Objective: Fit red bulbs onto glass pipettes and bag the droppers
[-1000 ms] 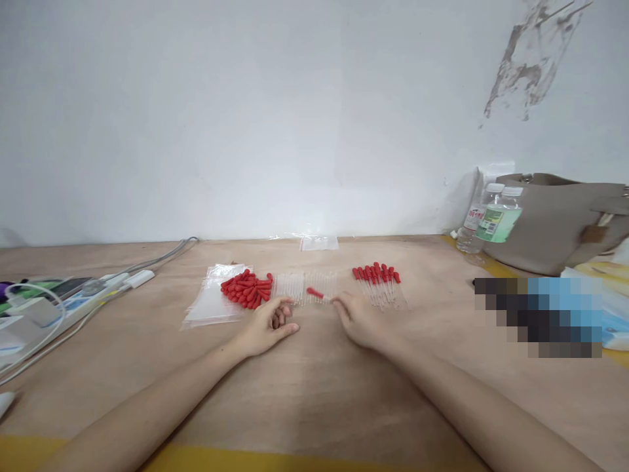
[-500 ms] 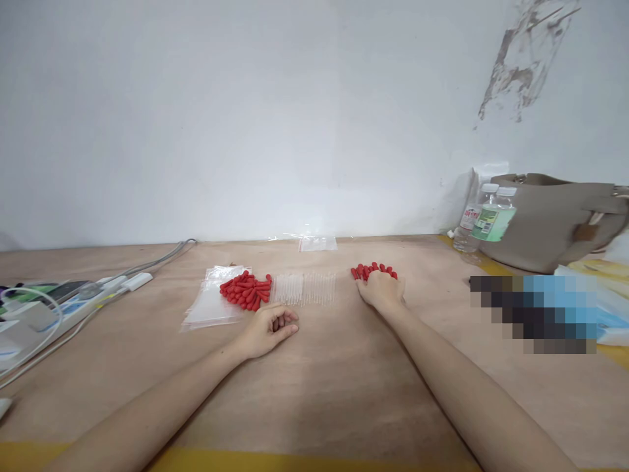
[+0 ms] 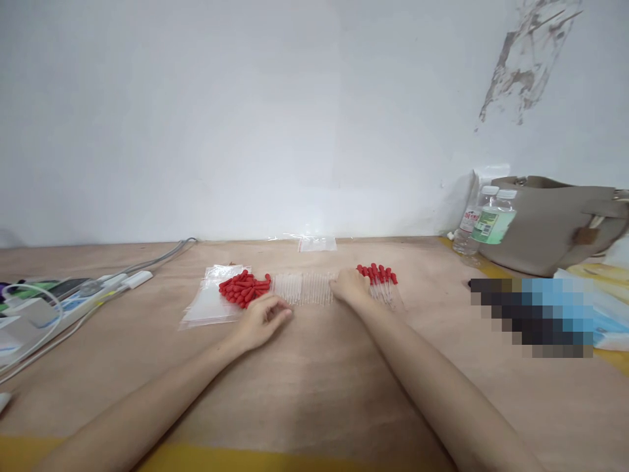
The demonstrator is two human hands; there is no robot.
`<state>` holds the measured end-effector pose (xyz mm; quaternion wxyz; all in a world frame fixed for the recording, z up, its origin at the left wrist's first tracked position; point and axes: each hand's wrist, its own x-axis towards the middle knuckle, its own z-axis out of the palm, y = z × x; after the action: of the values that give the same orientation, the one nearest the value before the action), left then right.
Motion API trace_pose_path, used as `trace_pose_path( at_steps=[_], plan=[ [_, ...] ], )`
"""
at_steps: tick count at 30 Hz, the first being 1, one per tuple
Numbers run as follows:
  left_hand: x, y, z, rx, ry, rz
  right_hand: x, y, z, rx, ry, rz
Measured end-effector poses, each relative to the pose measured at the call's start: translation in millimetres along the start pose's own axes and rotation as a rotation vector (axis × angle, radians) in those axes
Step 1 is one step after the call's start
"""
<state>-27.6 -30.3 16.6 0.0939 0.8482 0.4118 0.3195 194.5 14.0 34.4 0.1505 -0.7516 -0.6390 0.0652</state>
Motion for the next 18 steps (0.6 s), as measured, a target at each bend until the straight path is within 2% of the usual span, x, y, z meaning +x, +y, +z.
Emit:
trace_pose_path(
  at_steps=[2, 4, 5, 7, 10, 14, 18],
  plan=[
    [14.3, -14.0, -13.3, 0.138, 0.102, 0.01, 9.1, -1.4, 4.7, 0.004, -0.044, 0.037],
    [33.6, -33.7, -28.1, 0.309, 0.107, 0.006, 15.7, -2.1, 7.7, 0.005, -0.071, 0.069],
    [44.2, -44.1, -34.9, 0.398, 0.063, -0.002, 18.0, -2.4, 8.6, 0.007, -0.082, 0.084],
    [65.0, -63.0, -45.0, 0.549, -0.124, 0.028, 21.4, -3.5, 9.1, 0.009, -0.101, 0.106],
    [89.3, -81.7, -49.8, 0.569, -0.279, 0.062, 24.8, -5.8, 8.8, 0.018, -0.134, 0.123],
    [103.7, -93.5, -43.9, 0.568, -0.415, 0.074, 27.1, -7.8, 9.0, 0.036, -0.174, 0.121],
    [105.8, -100.2, -39.9, 0.572, -0.485, 0.054, 24.4, -7.2, 5.3, 0.047, -0.181, 0.111]
  ],
)
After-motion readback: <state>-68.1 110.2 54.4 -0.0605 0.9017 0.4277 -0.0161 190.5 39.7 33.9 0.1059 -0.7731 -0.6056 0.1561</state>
